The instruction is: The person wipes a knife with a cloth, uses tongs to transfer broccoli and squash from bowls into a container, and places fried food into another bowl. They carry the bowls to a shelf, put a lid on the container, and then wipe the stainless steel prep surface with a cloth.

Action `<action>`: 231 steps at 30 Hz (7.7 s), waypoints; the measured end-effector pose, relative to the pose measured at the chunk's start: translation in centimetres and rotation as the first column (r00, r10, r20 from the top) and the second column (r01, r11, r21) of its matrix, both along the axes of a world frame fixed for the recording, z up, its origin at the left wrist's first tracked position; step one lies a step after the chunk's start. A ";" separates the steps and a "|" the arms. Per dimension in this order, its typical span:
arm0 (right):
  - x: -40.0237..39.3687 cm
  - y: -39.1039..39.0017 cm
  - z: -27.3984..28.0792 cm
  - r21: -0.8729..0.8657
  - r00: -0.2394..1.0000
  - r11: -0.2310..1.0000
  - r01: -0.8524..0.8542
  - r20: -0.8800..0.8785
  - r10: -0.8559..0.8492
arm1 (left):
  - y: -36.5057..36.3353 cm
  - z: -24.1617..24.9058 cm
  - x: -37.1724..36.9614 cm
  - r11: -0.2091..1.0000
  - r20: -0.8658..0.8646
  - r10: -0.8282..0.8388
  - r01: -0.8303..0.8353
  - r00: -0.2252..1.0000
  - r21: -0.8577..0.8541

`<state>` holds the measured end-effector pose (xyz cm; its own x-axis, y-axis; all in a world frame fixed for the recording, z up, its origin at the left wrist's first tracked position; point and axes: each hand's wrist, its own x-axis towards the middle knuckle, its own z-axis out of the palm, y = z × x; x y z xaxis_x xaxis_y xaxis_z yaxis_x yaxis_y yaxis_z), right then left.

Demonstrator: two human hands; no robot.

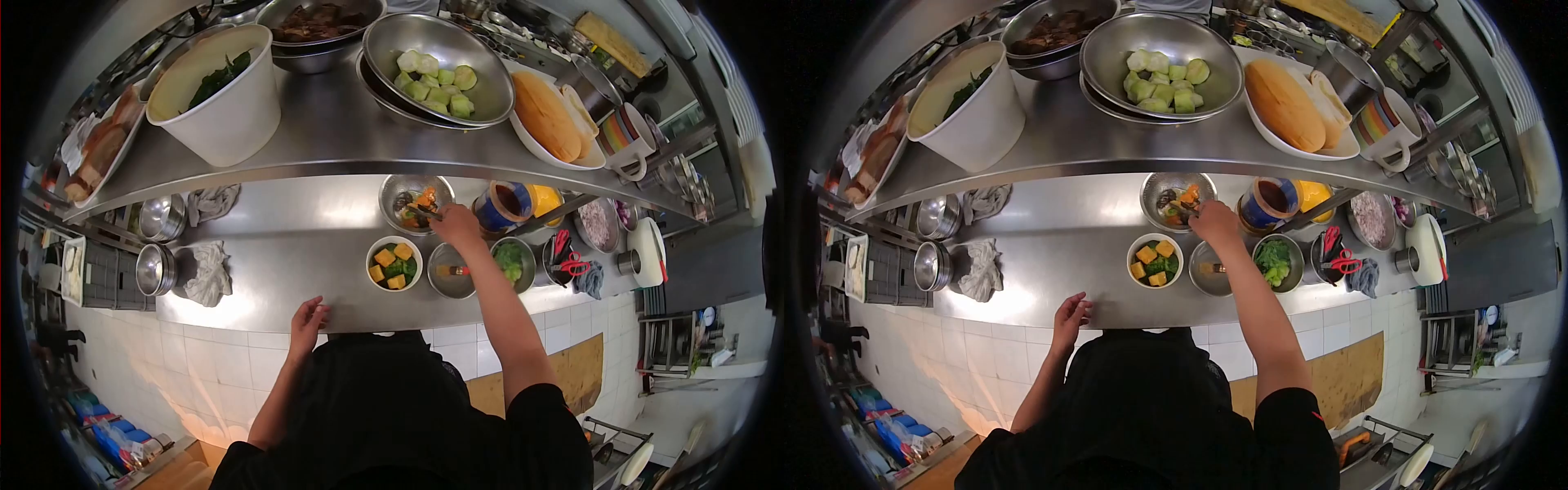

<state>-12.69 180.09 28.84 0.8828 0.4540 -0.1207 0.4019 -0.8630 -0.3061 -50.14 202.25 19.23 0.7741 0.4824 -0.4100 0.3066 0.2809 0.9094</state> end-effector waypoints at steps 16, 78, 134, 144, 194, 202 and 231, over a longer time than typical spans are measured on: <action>-4.7 -5.7 3.2 0.551 0.876 0.799 0.240 -0.478 0.067 | 0.6 -0.2 -1.0 1.000 0.001 0.017 -0.017 1.000 -0.020; 1.4 0.2 -1.2 -0.249 0.930 0.948 -0.200 0.257 0.264 | -0.5 -0.7 0.3 1.000 0.030 -0.014 0.015 0.999 -0.018; -5.6 -8.4 2.9 0.417 0.691 0.907 0.055 -0.672 0.267 | 0.7 -0.4 0.4 1.000 0.001 0.000 0.000 1.000 0.010; -5.4 -5.9 6.4 0.065 0.990 0.990 -0.123 0.071 0.118 | 0.1 -0.5 0.7 0.999 0.009 -0.042 0.042 0.999 0.002; -11.3 -7.3 3.4 0.336 0.955 0.926 -0.175 -0.170 0.242 | 0.2 -1.2 -0.4 1.000 0.032 -0.019 0.019 0.999 0.003; -3.7 -2.3 2.1 0.107 0.990 0.994 -0.032 0.141 0.017 | 0.2 -0.7 0.5 0.998 0.026 -0.058 0.058 0.998 0.000; 0.6 -1.9 -0.5 -0.057 0.978 0.996 -0.066 0.194 0.076 | 0.3 1.5 2.0 0.998 0.037 -0.057 0.056 0.998 0.029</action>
<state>-12.08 178.21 28.32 0.8571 0.5144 0.0270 0.5108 -0.8421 -0.1732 -48.16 202.59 20.77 0.8152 0.4484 -0.3666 0.2861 0.2386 0.9280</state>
